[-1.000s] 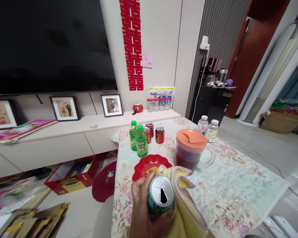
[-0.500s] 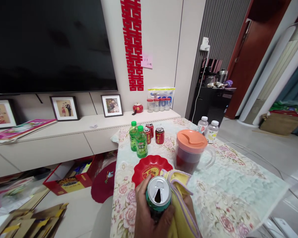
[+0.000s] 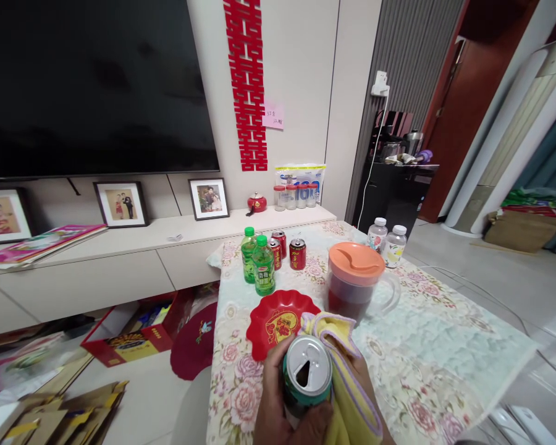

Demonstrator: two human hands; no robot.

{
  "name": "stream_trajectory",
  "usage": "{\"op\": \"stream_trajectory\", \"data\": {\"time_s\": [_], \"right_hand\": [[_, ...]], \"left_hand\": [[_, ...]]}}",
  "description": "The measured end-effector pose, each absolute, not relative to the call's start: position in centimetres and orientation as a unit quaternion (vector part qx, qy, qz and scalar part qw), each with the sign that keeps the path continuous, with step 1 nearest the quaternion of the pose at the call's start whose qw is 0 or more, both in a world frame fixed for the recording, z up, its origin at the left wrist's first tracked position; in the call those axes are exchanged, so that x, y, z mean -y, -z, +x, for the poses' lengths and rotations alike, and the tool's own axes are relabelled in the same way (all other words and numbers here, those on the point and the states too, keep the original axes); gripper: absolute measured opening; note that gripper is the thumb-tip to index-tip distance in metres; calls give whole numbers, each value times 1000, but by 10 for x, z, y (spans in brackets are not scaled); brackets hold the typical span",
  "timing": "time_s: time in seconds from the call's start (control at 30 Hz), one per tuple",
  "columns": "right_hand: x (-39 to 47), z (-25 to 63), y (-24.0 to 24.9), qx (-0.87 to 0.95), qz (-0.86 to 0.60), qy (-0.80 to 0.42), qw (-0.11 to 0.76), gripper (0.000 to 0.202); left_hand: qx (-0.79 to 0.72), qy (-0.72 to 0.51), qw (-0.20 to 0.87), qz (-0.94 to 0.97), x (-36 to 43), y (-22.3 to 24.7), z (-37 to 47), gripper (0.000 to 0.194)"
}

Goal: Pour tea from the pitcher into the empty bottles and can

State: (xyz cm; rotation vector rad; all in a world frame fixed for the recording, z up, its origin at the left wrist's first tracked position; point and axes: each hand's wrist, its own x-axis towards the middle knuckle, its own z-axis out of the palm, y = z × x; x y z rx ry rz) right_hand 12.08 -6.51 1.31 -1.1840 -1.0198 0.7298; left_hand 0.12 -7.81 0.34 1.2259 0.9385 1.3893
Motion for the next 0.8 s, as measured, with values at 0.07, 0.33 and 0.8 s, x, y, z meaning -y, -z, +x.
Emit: {"op": "stream_trajectory", "data": {"time_s": [0.07,0.33,0.8], "right_hand": [[74,122,-15,441,-511,-329,660,34],[77,112,-25,416,-524,-335,664,59],[71,117,-5,490,-509,-312,635,27]], "left_hand": [[-389,-575,513,504,80,-10,1,87],[-385,-570,538,487,88,-23,5,80],[-384,-571,345,638,68,10,-8,60]]}}
